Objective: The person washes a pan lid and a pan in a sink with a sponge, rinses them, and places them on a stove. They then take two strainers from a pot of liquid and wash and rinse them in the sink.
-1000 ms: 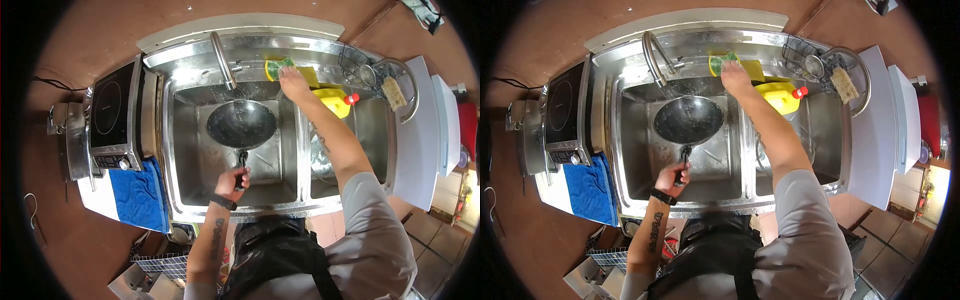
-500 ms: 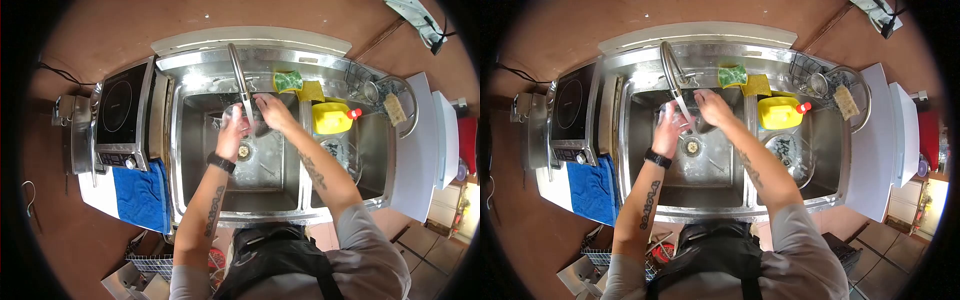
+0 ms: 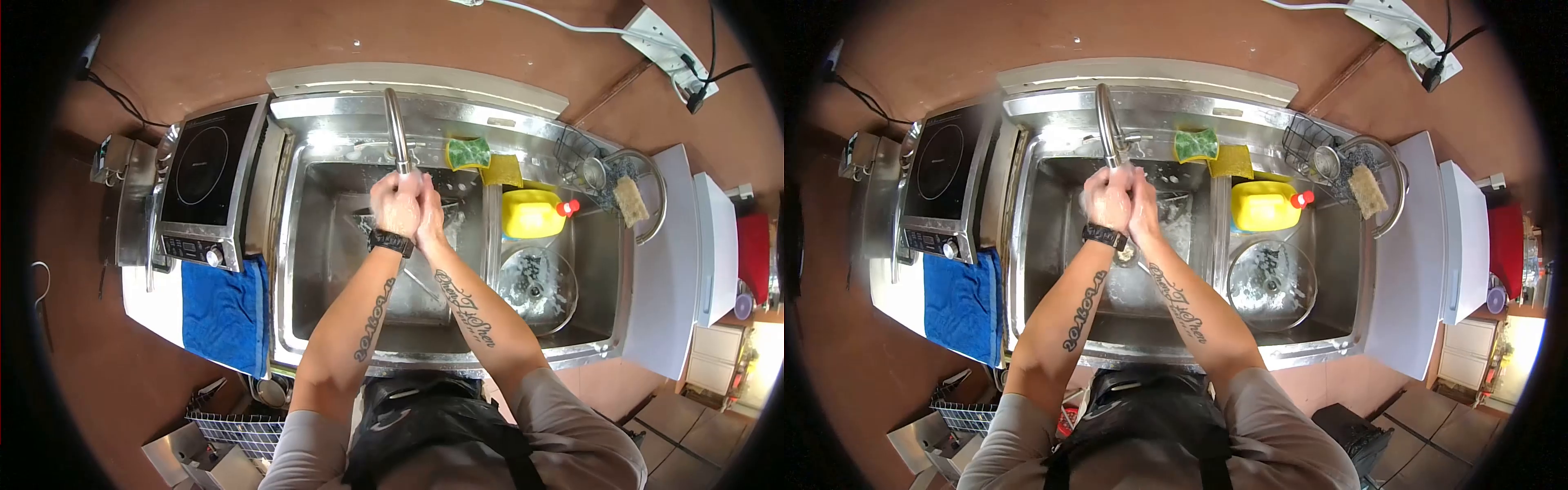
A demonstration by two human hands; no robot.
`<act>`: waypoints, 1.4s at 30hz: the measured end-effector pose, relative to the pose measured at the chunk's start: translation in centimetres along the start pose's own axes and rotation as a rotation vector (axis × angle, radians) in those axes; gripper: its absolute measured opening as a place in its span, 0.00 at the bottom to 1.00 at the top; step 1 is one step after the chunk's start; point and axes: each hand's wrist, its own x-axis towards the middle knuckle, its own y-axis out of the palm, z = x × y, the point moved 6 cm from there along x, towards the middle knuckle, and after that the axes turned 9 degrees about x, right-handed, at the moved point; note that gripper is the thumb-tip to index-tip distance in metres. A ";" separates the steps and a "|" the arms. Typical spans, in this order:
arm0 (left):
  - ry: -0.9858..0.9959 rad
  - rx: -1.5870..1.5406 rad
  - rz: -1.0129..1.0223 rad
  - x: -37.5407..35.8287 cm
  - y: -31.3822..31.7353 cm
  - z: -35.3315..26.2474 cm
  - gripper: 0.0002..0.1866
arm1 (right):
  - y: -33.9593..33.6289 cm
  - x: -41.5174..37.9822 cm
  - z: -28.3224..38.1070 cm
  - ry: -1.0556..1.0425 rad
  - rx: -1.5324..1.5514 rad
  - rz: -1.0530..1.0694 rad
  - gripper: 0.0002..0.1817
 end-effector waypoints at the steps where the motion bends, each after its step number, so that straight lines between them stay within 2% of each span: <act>1: -0.035 -0.032 -0.002 0.0 -0.3 0.6 0.17 | 0.1 0.6 -0.9 -0.020 0.056 -0.004 0.29; 2: -0.035 -0.032 -0.012 0.5 -0.4 1.0 0.17 | 0.0 1.3 -1.7 -0.038 0.110 -0.008 0.31; 3: 0.094 0.021 -0.023 0.9 -0.5 0.9 0.18 | 0.3 1.2 -0.7 -0.180 -0.094 0.085 0.32; 4: 0.221 0.074 -0.032 0.5 -0.7 -0.2 0.18 | 0.9 1.4 -0.4 -0.181 -0.015 0.106 0.32; 5: 0.131 -0.044 0.007 0.1 -0.4 -0.1 0.18 | 1.1 1.1 0.5 -0.242 -0.157 0.087 0.31; 6: 0.126 -0.044 0.000 0.3 -0.7 -0.2 0.18 | 1.7 0.2 2.1 -0.300 -0.298 0.064 0.31; 8: 0.306 0.157 -0.029 0.8 -1.1 -1.2 0.16 | 2.1 0.4 2.5 -0.349 -0.389 0.088 0.29; 10: 0.247 0.120 0.032 1.6 -1.0 -0.5 0.15 | 2.3 2.1 1.9 -0.404 -0.477 0.118 0.28; 12: 0.181 -0.025 0.043 2.3 -0.7 0.6 0.15 | 1.9 4.5 -0.9 -0.161 -0.071 0.167 0.25; 13: 0.204 -0.030 0.067 2.4 -1.1 0.7 0.14 | 2.0 4.1 0.2 -0.331 -0.538 0.139 0.20; 16: 0.291 0.080 0.026 3.0 -1.9 0.7 0.14 | 3.5 3.9 0.1 -0.373 -0.546 0.199 0.16; 18: 0.249 0.054 0.000 3.5 -1.6 1.6 0.14 | 2.9 4.1 -0.8 -0.296 -0.450 0.135 0.15; 21: 0.289 0.021 -0.022 3.1 -1.4 1.0 0.16 | 3.0 3.9 -0.6 -0.450 -0.559 0.081 0.16; 24: 0.227 0.152 -0.170 1.3 -1.9 0.9 0.15 | 2.5 1.7 0.0 -0.380 -0.422 0.061 0.16; 26: 0.202 0.038 -0.028 0.2 -0.9 1.1 0.14 | 1.2 0.4 0.1 -0.298 -0.292 0.043 0.16; 28: 0.157 -0.121 0.019 -0.8 0.4 1.1 0.15 | -0.1 -0.8 0.1 -0.205 -0.168 0.017 0.17; 32: 0.263 0.044 -0.035 -1.5 0.4 -0.8 0.17 | -0.9 -2.6 0.2 -0.050 0.003 -0.033 0.17; 34: 0.271 0.146 -0.050 -1.3 0.6 -1.0 0.16 | -0.4 -3.4 0.8 -0.043 0.270 -0.020 0.19; 35: 0.297 0.151 -0.046 -1.0 0.7 -1.0 0.16 | -3.0 -1.7 -0.7 -0.090 0.143 0.041 0.25; 36: 0.290 0.145 -0.052 -0.7 0.5 -1.0 0.16 | -3.0 -1.8 -0.9 -0.085 0.133 0.043 0.25; 38: 0.141 0.080 0.054 -0.2 0.9 -0.5 0.16 | -2.5 -2.0 -0.6 -0.164 0.060 0.106 0.27; 39: 0.142 0.098 0.094 -0.2 0.9 -0.5 0.15 | -2.9 -1.3 -0.6 -0.162 0.054 0.116 0.27; 40: 0.140 0.095 0.083 -0.2 0.9 -0.2 0.15 | -3.6 -0.2 -1.2 -0.110 -0.078 0.209 0.27; 42: 0.218 0.242 0.222 -1.0 2.8 0.2 0.14 | -6.6 1.2 -3.9 -0.003 -0.340 0.379 0.28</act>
